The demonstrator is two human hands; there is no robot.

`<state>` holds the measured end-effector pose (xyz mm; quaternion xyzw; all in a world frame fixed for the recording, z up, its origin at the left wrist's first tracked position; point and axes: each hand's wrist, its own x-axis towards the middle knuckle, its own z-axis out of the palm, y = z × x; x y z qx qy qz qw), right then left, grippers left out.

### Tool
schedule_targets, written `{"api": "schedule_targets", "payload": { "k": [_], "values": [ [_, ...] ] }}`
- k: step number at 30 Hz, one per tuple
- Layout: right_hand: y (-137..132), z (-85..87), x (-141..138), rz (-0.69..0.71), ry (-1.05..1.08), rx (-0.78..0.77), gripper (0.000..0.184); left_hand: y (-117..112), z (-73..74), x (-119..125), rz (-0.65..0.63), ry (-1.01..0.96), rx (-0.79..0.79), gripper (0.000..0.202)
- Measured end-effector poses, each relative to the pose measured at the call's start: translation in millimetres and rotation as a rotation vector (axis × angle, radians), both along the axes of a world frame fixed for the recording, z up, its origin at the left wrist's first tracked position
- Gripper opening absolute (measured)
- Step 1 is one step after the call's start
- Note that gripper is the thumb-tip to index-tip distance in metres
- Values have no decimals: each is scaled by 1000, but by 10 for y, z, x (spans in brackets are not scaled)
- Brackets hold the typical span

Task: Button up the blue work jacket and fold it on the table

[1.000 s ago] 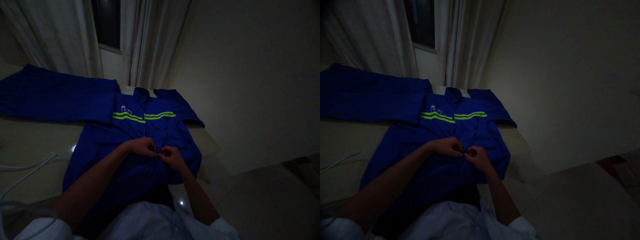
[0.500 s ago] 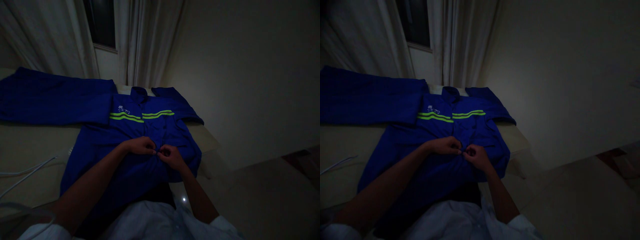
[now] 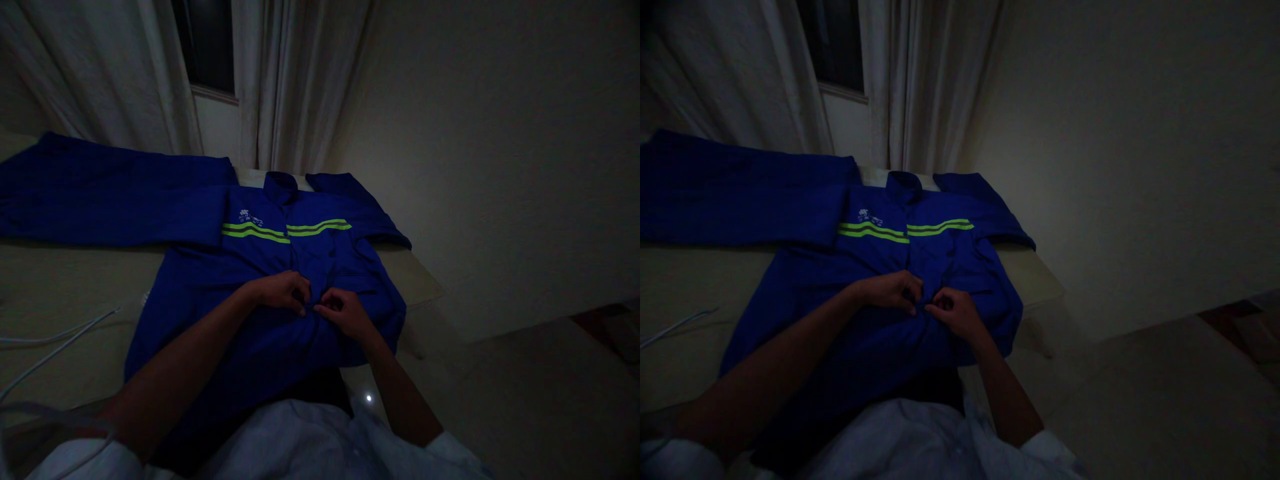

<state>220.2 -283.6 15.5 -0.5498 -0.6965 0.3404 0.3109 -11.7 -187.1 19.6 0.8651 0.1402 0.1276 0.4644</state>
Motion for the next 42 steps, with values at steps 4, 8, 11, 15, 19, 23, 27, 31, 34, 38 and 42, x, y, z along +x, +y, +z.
{"api": "schedule_targets", "payload": {
  "k": [4,8,11,15,19,23,27,31,34,38,42],
  "values": [
    [13,18,11,15,-4,-16,30,-9,-2,9,18,-26,20,37],
    [15,32,29,36,5,-52,31,-16,-11,23,39,-43,59,37],
    [1,36,31,44,17,-60,30,-14,-7,30,66,-37,53,37],
    [-25,26,19,40,26,-34,27,-9,28,22,59,51,98,28],
    [-31,5,7,35,7,-5,28,-23,82,7,44,132,163,18],
    [-30,1,1,33,-15,2,28,-46,128,-7,70,187,211,21],
    [-40,23,-5,40,-34,18,24,-45,150,-8,56,194,201,23],
    [-54,42,-12,40,-27,25,22,-44,159,3,71,209,166,21],
    [-57,45,-15,33,-34,29,22,-52,171,8,85,219,164,21],
    [-52,39,-14,38,-41,27,19,-61,194,11,65,231,168,21],
    [-47,36,-16,31,-51,41,17,-63,204,13,72,218,180,20]
  ]
}}
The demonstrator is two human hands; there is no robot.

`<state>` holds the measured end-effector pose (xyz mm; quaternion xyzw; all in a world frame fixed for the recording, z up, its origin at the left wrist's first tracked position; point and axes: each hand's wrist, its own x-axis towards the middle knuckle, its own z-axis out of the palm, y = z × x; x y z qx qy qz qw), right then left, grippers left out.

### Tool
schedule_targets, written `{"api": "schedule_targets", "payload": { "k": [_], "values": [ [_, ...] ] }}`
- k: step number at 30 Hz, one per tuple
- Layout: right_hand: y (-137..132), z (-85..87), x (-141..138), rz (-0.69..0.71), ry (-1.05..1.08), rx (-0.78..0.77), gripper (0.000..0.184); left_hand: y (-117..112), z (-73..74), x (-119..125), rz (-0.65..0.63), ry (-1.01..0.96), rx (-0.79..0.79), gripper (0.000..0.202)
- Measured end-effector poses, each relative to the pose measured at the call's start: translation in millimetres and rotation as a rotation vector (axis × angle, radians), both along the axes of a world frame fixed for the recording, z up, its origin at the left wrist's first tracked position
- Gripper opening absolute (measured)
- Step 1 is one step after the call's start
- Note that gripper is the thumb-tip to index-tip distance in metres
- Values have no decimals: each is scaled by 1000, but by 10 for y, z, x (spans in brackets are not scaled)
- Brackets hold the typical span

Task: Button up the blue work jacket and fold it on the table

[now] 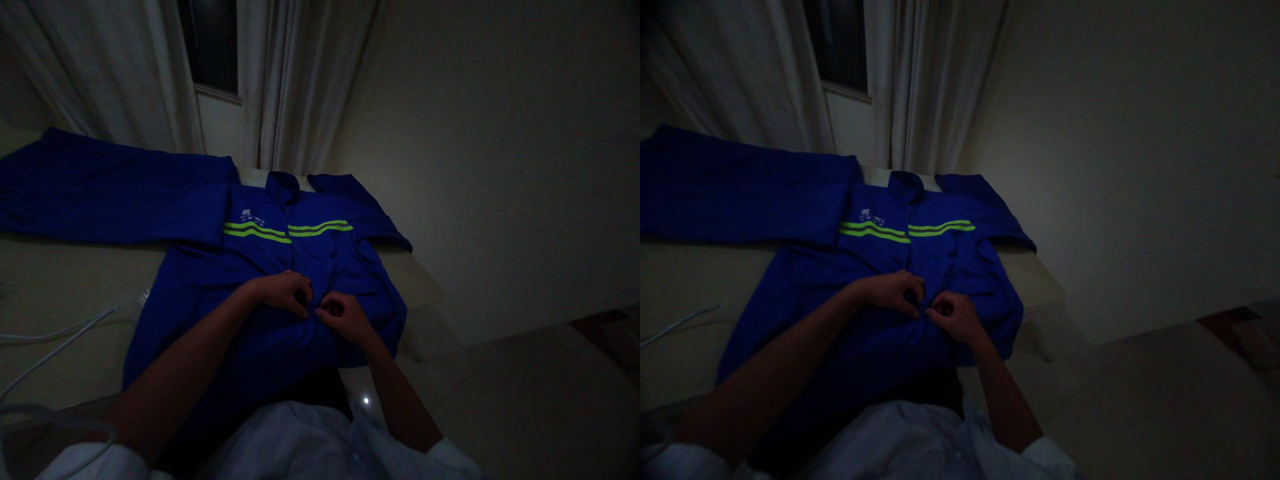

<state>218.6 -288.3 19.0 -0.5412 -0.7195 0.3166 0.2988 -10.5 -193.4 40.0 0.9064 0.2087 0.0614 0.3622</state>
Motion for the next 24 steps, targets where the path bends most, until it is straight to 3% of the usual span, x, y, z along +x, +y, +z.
{"api": "schedule_targets", "payload": {
  "k": [17,24],
  "values": [
    [-29,18,-25,17,-13,53,12,-9,2,1,-2,12,6,18],
    [-234,185,-189,7,-305,208,1,-11,6,13,-9,19,43,17]
  ]
}}
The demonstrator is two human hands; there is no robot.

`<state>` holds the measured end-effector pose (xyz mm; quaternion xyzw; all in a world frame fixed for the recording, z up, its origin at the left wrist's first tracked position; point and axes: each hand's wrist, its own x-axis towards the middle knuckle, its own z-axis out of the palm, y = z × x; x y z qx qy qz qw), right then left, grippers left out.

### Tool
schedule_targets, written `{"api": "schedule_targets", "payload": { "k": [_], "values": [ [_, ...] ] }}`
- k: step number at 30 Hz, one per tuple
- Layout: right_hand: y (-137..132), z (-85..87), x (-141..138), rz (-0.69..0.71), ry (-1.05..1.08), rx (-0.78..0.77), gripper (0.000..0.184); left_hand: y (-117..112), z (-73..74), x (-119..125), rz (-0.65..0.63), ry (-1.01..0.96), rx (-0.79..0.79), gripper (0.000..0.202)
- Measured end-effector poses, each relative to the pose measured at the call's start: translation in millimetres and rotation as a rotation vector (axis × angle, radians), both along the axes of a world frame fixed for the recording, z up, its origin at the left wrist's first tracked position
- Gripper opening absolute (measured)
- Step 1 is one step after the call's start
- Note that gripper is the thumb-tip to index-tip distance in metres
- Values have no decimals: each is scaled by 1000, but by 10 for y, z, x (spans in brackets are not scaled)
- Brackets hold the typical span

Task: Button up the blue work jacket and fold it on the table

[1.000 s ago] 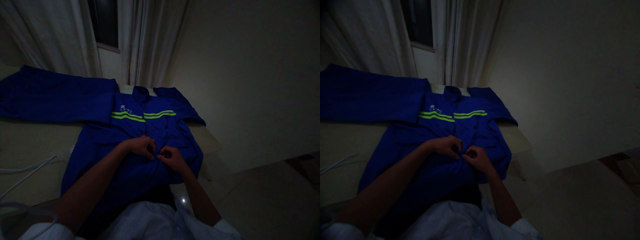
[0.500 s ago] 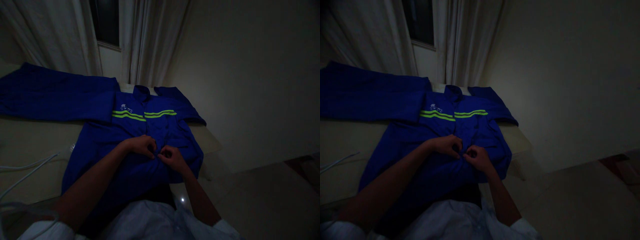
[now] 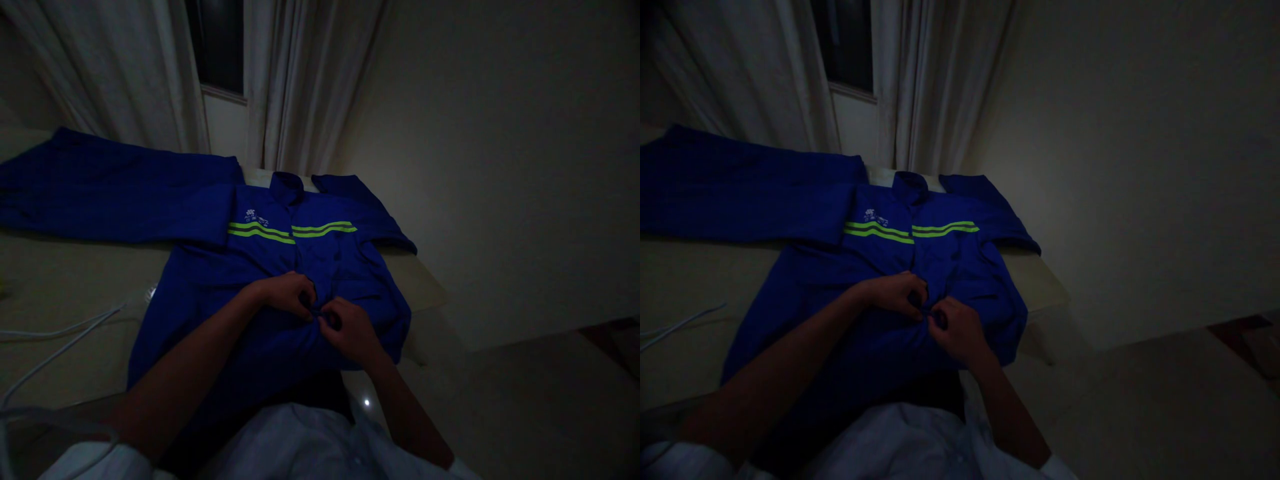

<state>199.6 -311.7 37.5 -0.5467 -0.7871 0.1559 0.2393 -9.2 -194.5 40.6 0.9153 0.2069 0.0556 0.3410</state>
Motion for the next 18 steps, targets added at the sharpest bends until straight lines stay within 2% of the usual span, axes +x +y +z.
{"api": "schedule_targets", "payload": {
  "k": [9,14,18],
  "values": [
    [-18,-29,-130,-79,-226,42,6,26,-58,-6,-37,-77,-81,17],
    [-59,-17,-117,-79,-328,115,8,31,-24,-30,-26,-65,-139,19],
    [-112,7,-135,-67,-263,175,10,23,13,-51,-47,-54,-161,17]
  ]
}}
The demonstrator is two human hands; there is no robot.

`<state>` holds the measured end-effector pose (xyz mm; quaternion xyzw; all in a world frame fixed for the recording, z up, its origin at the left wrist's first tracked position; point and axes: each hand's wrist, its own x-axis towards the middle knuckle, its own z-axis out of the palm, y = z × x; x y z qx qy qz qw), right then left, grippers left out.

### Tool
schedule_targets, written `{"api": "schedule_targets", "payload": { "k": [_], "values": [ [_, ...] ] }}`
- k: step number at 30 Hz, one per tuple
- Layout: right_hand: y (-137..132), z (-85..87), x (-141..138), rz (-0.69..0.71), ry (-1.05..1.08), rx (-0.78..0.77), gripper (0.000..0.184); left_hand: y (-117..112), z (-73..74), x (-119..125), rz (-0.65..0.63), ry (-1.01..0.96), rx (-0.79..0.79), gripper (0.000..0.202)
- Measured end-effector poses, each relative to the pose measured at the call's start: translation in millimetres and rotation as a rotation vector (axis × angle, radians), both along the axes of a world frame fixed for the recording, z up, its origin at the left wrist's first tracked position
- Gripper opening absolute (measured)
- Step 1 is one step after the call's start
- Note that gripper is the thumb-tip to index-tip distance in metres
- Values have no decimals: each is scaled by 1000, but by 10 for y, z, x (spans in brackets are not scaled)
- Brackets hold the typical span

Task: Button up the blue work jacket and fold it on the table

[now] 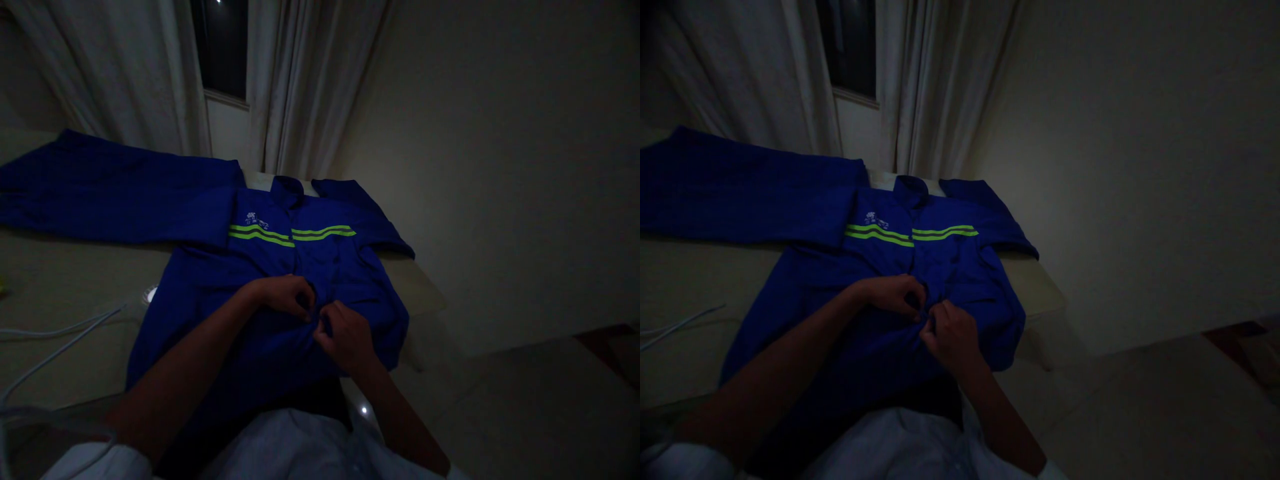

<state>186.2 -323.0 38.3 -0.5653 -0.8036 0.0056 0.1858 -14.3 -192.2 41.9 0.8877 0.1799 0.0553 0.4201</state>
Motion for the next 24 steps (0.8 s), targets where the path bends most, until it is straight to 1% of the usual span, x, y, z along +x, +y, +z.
{"api": "schedule_targets", "payload": {
  "k": [2,5,8,11,15,19,24],
  "values": [
    [-1,4,-4,23,113,-50,12,-10,9,-3,-22,-10,44,14],
    [35,-6,10,41,293,-195,11,-33,22,5,-21,23,125,13],
    [83,-32,35,39,396,-276,9,-58,38,22,-5,84,154,14],
    [112,-58,42,14,388,-247,7,-69,46,36,13,103,165,16],
    [104,-88,21,-3,333,-149,6,-59,42,33,9,96,158,15],
    [60,-125,-3,-20,300,-61,6,-41,37,22,12,99,141,19],
    [25,-168,-19,-42,290,-14,7,-15,22,22,-30,89,123,19]
  ]
}}
